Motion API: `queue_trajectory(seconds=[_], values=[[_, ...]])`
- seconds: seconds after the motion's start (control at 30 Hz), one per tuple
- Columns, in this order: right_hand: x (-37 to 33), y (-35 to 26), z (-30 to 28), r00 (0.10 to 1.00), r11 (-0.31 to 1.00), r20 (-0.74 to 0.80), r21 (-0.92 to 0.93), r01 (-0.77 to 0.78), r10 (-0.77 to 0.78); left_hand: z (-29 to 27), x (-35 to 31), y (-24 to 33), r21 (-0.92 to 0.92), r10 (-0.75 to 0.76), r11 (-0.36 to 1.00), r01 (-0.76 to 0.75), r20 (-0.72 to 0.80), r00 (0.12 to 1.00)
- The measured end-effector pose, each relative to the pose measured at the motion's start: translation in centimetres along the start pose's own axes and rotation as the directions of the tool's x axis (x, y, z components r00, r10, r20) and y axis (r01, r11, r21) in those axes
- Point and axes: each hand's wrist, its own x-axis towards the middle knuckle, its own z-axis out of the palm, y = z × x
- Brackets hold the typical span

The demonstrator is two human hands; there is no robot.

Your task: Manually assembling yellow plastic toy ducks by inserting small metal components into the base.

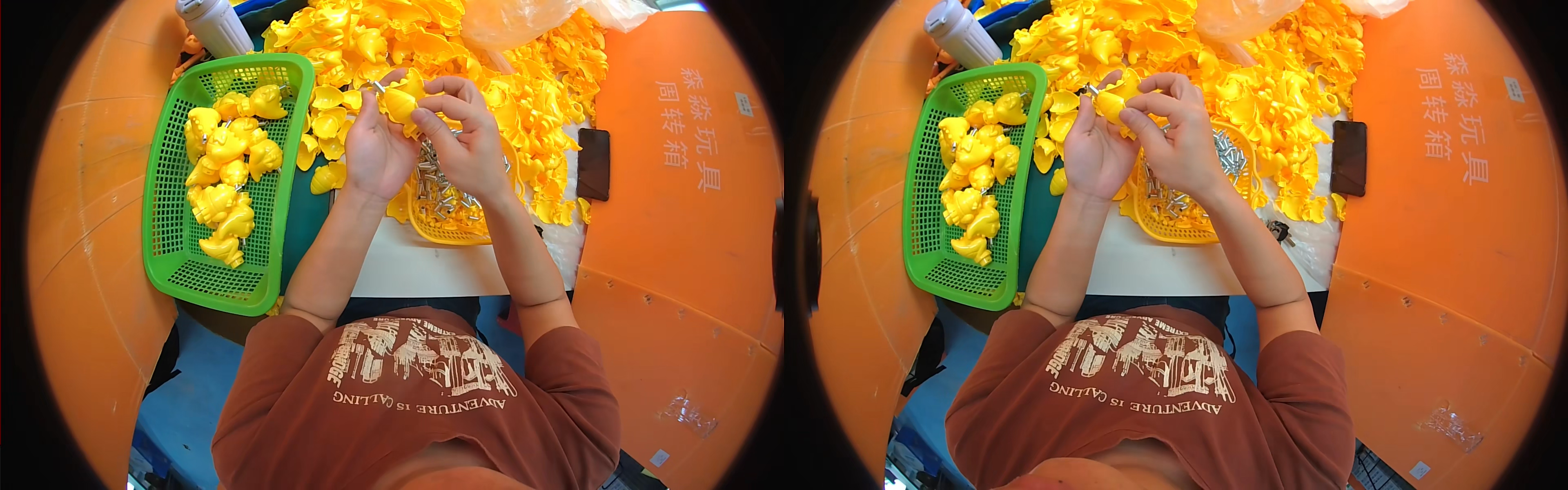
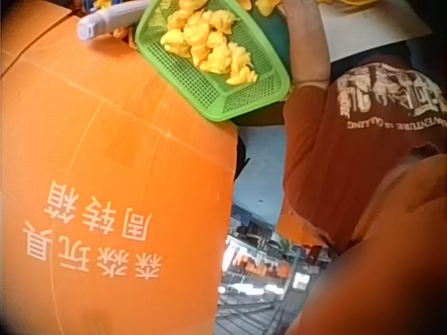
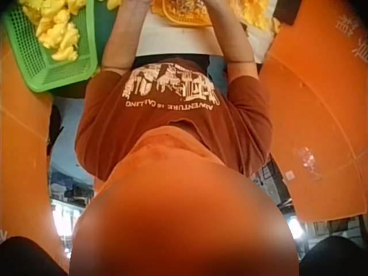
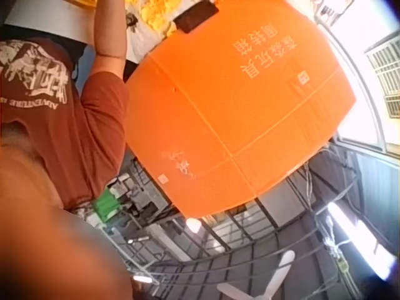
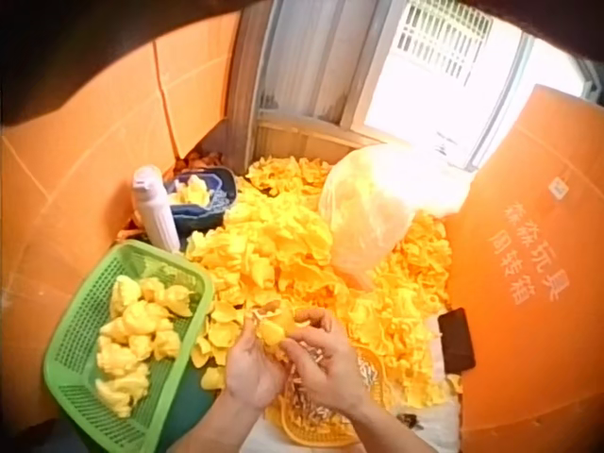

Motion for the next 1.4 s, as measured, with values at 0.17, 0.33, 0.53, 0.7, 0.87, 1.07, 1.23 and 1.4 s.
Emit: queue_trajectory(seconds=[0.17, 0.33, 0.53, 0.7, 0.87, 1.07, 1.23, 1.4], values=[[0.0, 0.5, 0.0, 0.995, 0.979, 0.007, -0.177, 0.097, -0.098, 0.2, 0.0, 0.0, -0.005, -0.022, 1.000, 0.022, -0.021, 1.000], [-0.4, 0.1, 0.5, 0.988, 0.953, -0.012, -0.266, 0.148, -0.156, 0.1, -0.2, 0.0, -0.032, -0.016, 0.999, 0.017, 0.007, 1.000], [-0.4, -0.5, 0.4, 0.983, 0.930, 0.021, -0.321, 0.177, -0.180, -0.1, -0.2, 0.0, -0.051, -0.015, 0.999, 0.016, 0.030, 0.999], [-0.5, -0.4, 0.1, 0.990, 0.966, 0.035, -0.220, 0.138, -0.133, -0.2, -0.1, -0.1, -0.054, -0.023, 0.998, 0.025, 0.038, 0.999], [-0.2, -0.5, 0.0, 0.995, 0.982, 0.038, -0.163, 0.094, -0.089, -0.4, -0.1, -0.1, -0.064, -0.020, 0.998, 0.022, 0.039, 0.999], [-0.1, 0.3, -0.1, 0.997, 0.996, 0.041, -0.061, 0.063, -0.061, 0.0, -0.2, 0.0, -0.034, -0.040, 0.999, 0.041, 0.020, 0.999], [-0.4, 0.1, -0.1, 0.992, 0.975, 0.079, -0.194, 0.112, -0.098, -0.2, -0.1, 0.0, -0.035, -0.023, 0.999, 0.024, 0.023, 0.999], [-0.4, -0.4, -0.3, 0.966, 0.932, 0.137, -0.265, 0.248, -0.218, -0.5, -0.3, 0.5, -0.140, -0.087, 0.985, 0.098, 0.081, 0.993]])
